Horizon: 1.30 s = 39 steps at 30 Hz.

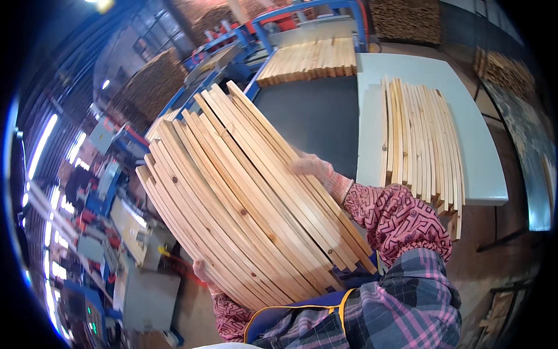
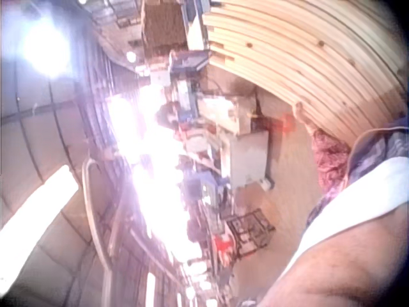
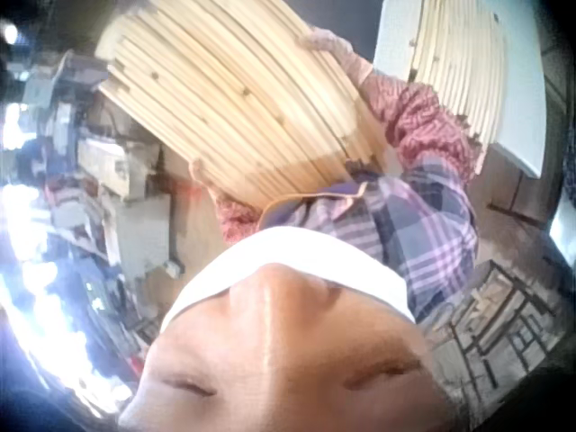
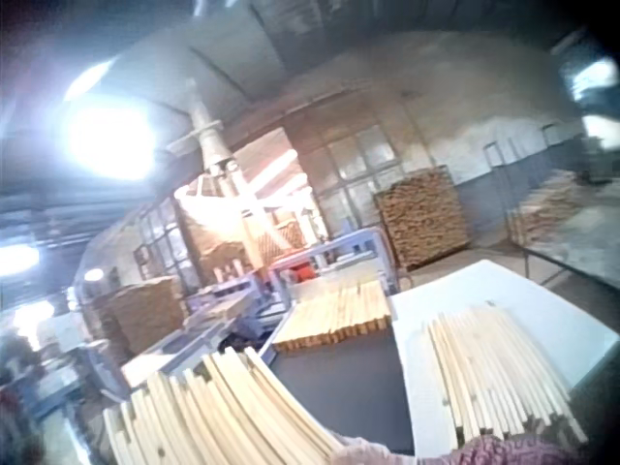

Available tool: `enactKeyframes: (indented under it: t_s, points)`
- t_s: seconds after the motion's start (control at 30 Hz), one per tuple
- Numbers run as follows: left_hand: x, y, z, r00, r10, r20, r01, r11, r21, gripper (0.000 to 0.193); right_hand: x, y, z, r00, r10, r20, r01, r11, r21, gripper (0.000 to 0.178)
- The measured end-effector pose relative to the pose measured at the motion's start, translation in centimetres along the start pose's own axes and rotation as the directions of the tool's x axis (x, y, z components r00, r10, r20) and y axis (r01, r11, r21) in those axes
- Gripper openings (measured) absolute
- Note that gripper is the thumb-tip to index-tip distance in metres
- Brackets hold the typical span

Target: The person repeatedly picks up stacks of thin wooden planks from a conveyor belt and places them onto a metal table. They align the planks into neat piles and occasionally move individual planks to adjust the stack.

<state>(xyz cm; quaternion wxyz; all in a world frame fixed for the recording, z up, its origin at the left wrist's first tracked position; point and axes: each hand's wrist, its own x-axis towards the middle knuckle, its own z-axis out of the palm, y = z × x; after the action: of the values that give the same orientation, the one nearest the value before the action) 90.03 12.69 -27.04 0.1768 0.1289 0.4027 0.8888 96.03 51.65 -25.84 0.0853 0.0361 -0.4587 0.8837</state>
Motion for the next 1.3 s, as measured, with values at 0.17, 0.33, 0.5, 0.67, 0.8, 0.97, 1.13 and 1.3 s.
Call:
enactKeyframes:
  t_s: [0.17,0.33,0.5,0.67,0.8,0.97,1.13,1.3]
  points:
    - [7.1,-1.7,-0.9,0.988,-0.133,0.077,0.133,0.991,0.006,0.072,-0.4,2.3,-8.1,0.98,-0.12,-0.159,0.113,0.992,-0.05,0.046]
    - [15.5,-6.0,1.0,0.961,-0.229,0.152,0.222,0.973,0.06,0.045,-2.6,2.0,-13.9,0.946,-0.259,-0.195,0.243,0.964,-0.105,0.038]
    - [24.7,-14.5,2.8,0.831,-0.453,0.322,0.414,0.891,0.187,0.021,-8.6,2.1,-20.4,0.859,-0.088,-0.505,0.076,0.996,-0.045,0.042]
    - [29.8,-22.1,5.6,0.659,-0.585,0.473,0.526,0.808,0.265,0.018,-14.6,2.0,-22.7,0.691,-0.326,-0.645,0.129,0.934,-0.333,0.043]
    - [32.4,-26.7,7.7,0.559,-0.654,0.51,0.654,0.726,0.214,0.013,-15.4,0.6,-25.2,0.619,-0.411,-0.669,-0.065,0.823,-0.565,0.043]
    - [32.1,-27.5,9.0,0.461,-0.854,0.24,0.854,0.5,0.142,0.016,-13.0,-2.8,-15.9,0.352,-0.169,-0.921,-0.263,0.926,-0.27,0.056]
    - [30.8,-26.6,11.4,0.347,-0.873,0.343,0.897,0.416,0.152,0.052,-13.2,-3.8,-16.1,0.249,0.087,-0.965,-0.225,0.974,0.03,0.053]
    - [31.8,-28.8,10.7,0.334,-0.865,0.374,0.902,0.409,0.14,0.05,-14.8,-2.9,-20.2,0.349,-0.042,-0.936,-0.168,0.98,-0.106,0.044]
